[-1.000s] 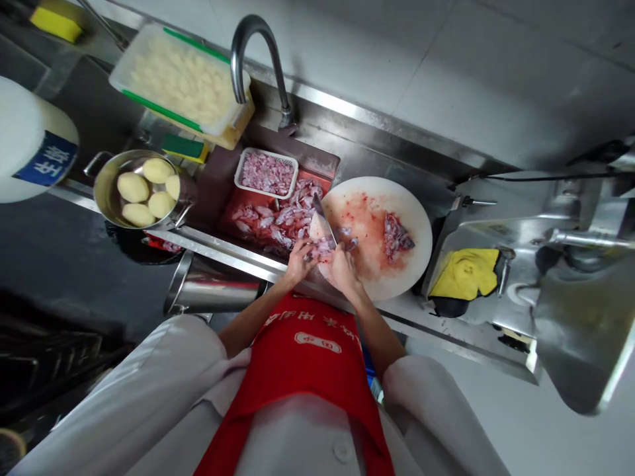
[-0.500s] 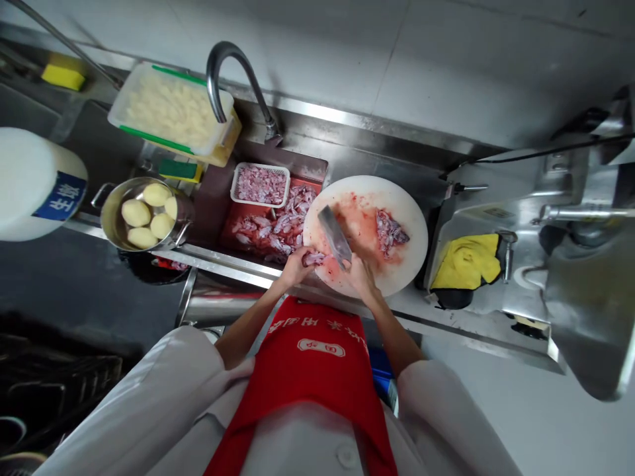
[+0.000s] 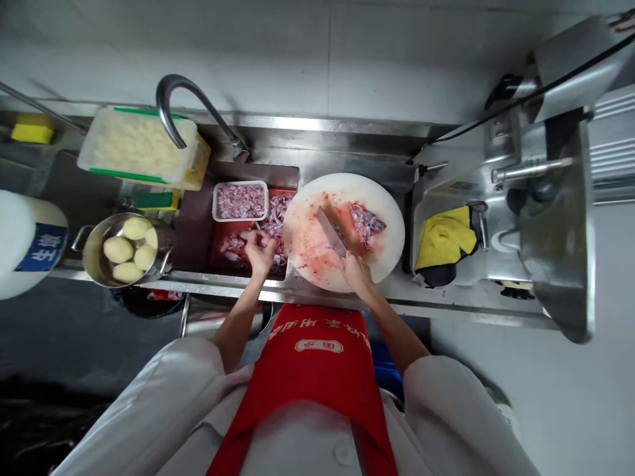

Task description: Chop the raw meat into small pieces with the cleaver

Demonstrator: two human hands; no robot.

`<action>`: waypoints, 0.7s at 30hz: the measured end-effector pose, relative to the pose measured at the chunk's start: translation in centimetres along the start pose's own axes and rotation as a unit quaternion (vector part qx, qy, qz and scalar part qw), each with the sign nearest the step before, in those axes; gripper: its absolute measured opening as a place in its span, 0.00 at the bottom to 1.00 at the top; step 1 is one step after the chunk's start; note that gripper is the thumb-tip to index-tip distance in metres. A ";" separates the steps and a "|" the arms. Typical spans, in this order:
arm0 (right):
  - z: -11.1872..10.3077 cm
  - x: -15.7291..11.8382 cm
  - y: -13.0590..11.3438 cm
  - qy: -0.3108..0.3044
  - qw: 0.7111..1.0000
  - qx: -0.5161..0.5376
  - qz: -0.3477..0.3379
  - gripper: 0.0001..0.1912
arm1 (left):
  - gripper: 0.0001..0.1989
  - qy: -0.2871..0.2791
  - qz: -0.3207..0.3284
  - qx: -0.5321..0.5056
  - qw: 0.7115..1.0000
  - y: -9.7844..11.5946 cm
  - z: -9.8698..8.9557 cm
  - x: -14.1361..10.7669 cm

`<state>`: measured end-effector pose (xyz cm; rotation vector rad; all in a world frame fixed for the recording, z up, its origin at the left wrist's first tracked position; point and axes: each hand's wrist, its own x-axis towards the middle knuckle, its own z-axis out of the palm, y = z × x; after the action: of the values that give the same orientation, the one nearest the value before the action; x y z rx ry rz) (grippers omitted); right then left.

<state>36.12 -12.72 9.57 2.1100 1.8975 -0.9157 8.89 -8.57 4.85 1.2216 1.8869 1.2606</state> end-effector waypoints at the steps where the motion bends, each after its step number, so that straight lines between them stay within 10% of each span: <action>1: -0.2 -0.2 0.6 0.005 1.000 0.009 -0.004 0.12 | 0.06 -0.028 0.013 0.005 1.000 0.3 1.0 0.6; 6: -0.5 -2.4 5.8 0.122 0.991 0.026 0.046 0.15 | 0.12 -0.173 0.151 0.177 0.957 2.9 7.5 1.2; 13: 1.5 -5.2 9.4 0.151 0.983 0.079 0.068 0.14 | 0.23 -0.464 0.385 0.326 0.728 4.4 9.8 0.6; 17: 2.5 -5.6 8.8 0.134 0.984 0.093 0.071 0.14 | 0.17 -0.475 0.362 0.336 0.728 3.9 9.2 -0.4; 21: 2.3 -5.6 7.8 0.093 0.990 0.079 0.066 0.15 | 0.11 -0.422 0.255 0.289 0.820 3.5 7.1 -3.2</action>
<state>42.64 -20.06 8.61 2.4594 1.7922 -0.8952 17.44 -8.07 5.06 2.2370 1.2879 0.1639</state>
